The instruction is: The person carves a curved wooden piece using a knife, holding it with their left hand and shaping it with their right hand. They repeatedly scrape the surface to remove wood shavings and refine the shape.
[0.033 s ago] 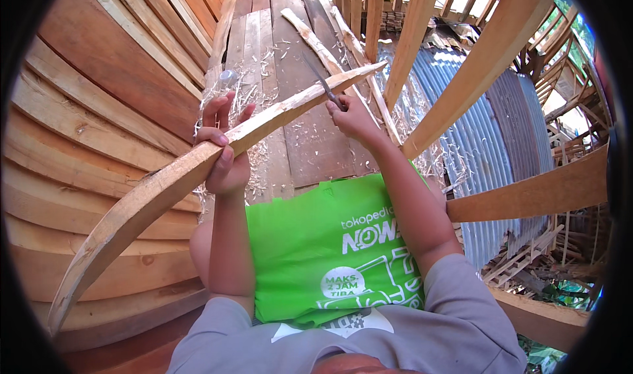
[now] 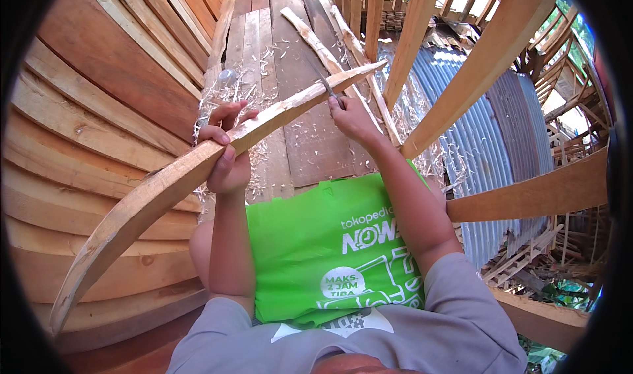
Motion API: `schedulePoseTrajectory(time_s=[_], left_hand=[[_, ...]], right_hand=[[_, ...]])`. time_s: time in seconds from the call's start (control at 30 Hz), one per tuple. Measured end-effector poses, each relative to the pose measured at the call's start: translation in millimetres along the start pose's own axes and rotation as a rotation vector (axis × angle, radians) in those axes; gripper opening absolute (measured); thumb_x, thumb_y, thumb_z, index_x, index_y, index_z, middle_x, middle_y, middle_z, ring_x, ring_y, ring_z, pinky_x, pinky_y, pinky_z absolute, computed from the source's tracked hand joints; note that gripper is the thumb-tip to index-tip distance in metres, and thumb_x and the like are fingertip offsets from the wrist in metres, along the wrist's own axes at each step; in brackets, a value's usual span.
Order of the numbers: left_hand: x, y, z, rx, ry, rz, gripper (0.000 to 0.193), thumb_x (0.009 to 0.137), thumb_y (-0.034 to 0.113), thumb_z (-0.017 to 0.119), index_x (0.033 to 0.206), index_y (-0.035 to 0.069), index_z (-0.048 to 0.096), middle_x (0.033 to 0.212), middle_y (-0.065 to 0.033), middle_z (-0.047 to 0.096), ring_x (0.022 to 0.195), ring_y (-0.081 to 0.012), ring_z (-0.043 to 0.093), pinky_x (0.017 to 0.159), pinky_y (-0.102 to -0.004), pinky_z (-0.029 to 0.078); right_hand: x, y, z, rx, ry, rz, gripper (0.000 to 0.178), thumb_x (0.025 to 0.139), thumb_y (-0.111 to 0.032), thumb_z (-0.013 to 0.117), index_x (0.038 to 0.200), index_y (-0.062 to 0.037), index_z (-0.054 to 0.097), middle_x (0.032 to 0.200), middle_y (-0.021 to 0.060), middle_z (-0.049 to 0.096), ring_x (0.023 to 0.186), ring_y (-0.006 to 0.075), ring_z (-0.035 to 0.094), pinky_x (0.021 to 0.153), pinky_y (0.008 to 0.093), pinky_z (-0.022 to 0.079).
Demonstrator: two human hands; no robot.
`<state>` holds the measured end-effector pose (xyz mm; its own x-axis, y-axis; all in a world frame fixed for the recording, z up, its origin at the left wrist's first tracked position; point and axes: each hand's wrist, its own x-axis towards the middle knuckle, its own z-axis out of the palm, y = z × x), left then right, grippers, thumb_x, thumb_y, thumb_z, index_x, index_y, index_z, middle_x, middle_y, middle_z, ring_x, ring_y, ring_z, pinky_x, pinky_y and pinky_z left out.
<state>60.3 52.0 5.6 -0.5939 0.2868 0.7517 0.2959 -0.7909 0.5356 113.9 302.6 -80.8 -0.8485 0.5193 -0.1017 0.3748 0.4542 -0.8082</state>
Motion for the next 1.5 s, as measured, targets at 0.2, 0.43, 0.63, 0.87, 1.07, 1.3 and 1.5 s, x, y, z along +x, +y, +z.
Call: schedulePoseTrajectory(time_s=[0.2,0.43,0.63,0.87,1.07,1.3,1.5], left_hand=[[-2.9,-10.2,-14.5,-0.063,-0.085,0.010,0.018,0.083,0.019,0.061,0.093,0.009,0.049,0.091,-0.0103,0.049,0.087,-0.0218,0.050,0.097,-0.0501,0.035],[-1.1,-4.2,-8.6,0.000,-0.043,-0.015,0.015,0.082,0.026,0.061,0.085,0.014,0.052,0.111,-0.0091,0.041,0.109,-0.0235,0.041,0.097,-0.0490,0.034],[-4.6,-16.3,-6.3,-0.023,0.062,0.008,0.019,0.083,0.020,0.061,0.090,0.008,0.049,0.099,-0.0108,0.048,0.096,-0.0231,0.051,0.096,-0.0503,0.036],[17.2,9.7,-0.6,-0.021,0.015,0.014,0.020,0.078,0.027,0.062,0.089,0.015,0.051,0.089,-0.0004,0.045,0.087,-0.0150,0.047,0.092,-0.0422,0.033],[29.5,72.0,2.3,-0.037,-0.052,0.116,0.021,0.077,0.029,0.066,0.087,0.017,0.052,0.086,0.0017,0.047,0.081,-0.0114,0.051,0.082,-0.0358,0.035],[26.7,120.2,-6.6,-0.060,-0.070,0.151,0.020,0.074,0.028,0.071,0.083,0.019,0.056,0.085,0.0041,0.050,0.077,-0.0100,0.052,0.081,-0.0315,0.035],[25.4,91.2,-6.1,-0.094,0.018,0.114,0.022,0.073,0.024,0.071,0.083,0.018,0.053,0.082,0.0035,0.048,0.079,-0.0108,0.049,0.084,-0.0314,0.035]], right_hand=[[-19.8,-39.1,6.1,-0.223,0.259,0.123,0.058,0.101,-0.035,0.025,0.095,0.0015,0.069,0.100,0.0288,0.067,0.102,0.0462,0.062,0.095,0.0540,0.044],[-5.9,-56.9,-2.4,-0.268,0.191,-0.008,0.060,0.099,-0.037,0.027,0.093,0.0072,0.068,0.095,0.0317,0.066,0.098,0.0483,0.062,0.094,0.0532,0.045],[-0.8,-50.1,1.5,-0.231,0.259,0.032,0.059,0.099,-0.036,0.027,0.086,0.0047,0.069,0.092,0.0311,0.066,0.093,0.0474,0.063,0.091,0.0540,0.046],[-11.1,-67.8,-2.5,-0.151,0.167,0.011,0.064,0.101,-0.042,0.028,0.084,0.0023,0.071,0.089,0.0290,0.067,0.093,0.0468,0.064,0.088,0.0547,0.047],[-19.9,-68.6,-20.6,-0.074,0.176,0.142,0.079,0.098,-0.063,0.027,0.092,0.0027,0.070,0.090,0.0262,0.069,0.095,0.0454,0.064,0.085,0.0529,0.048],[-6.2,-58.2,-4.3,0.614,-0.007,0.188,0.057,0.089,-0.062,0.061,0.083,-0.0060,0.056,0.053,-0.0043,0.037,0.040,0.0073,0.032,0.039,0.0269,0.024],[6.1,-48.2,-10.2,0.783,-0.120,0.229,0.050,0.089,-0.058,0.066,0.078,-0.0147,0.041,0.053,-0.0074,0.031,0.040,0.0060,0.026,0.038,0.0262,0.019]])
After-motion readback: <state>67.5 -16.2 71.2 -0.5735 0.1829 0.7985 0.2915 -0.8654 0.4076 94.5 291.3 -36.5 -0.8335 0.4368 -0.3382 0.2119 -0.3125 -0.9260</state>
